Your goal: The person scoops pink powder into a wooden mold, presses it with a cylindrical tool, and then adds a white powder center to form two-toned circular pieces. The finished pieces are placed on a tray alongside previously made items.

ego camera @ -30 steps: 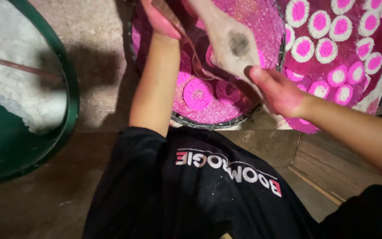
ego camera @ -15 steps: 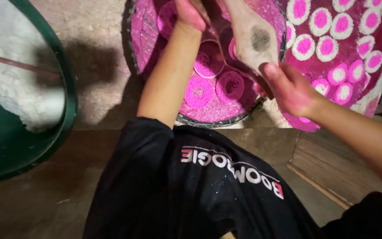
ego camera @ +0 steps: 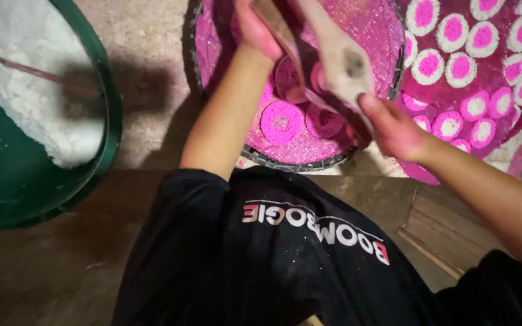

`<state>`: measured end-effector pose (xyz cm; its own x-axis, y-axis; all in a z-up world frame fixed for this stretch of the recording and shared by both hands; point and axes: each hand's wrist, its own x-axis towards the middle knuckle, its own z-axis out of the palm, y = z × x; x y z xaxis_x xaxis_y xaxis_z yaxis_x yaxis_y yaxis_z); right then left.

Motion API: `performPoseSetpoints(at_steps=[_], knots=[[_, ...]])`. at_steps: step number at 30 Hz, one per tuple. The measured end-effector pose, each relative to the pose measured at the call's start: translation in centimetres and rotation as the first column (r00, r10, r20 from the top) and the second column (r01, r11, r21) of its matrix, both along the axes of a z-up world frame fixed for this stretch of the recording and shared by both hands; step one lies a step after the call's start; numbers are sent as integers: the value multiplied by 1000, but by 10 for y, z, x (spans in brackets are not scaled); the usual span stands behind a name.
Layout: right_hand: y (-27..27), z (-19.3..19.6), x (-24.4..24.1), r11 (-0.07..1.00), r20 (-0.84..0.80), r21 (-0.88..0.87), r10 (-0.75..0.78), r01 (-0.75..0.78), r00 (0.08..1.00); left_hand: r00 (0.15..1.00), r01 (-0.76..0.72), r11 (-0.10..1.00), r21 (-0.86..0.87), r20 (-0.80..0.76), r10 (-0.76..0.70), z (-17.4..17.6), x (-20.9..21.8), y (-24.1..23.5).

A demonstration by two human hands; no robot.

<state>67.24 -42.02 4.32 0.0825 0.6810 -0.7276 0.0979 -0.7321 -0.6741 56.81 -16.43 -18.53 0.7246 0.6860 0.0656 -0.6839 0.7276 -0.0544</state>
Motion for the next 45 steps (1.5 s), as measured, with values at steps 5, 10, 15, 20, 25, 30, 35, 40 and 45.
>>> performPoseSetpoints(at_steps=[5,10,15,20,25,30,35,40,45], knots=[[-78,9,28,985,38,160,-70,63,997,851,369,791,489,-519,-77,85,-28,-26],[-146,-8,5,797,-181,473,-329,376,927,301,738,-105,666,-186,935,129,-85,-74],[-143,-35,-33,508,-456,621,-385,596,803,165,892,3,452,-333,928,141,-92,-105],[-131,-31,-44,408,-413,663,-500,627,762,158,935,-28,353,-345,925,155,-84,-102],[-136,-26,-43,340,-431,692,-513,637,742,265,920,-142,366,-313,912,155,-39,-77],[-154,-29,-47,301,-442,710,-513,636,736,202,978,-179,107,-278,939,118,14,18],[-171,-31,-61,267,-508,697,-472,666,721,284,813,180,554,-646,708,38,-58,132],[-166,-35,-58,259,-466,698,-543,668,699,188,530,660,532,-833,521,-17,-131,123],[-142,-52,-44,296,-541,666,-440,684,717,402,172,724,668,-719,567,-22,-213,-2]])
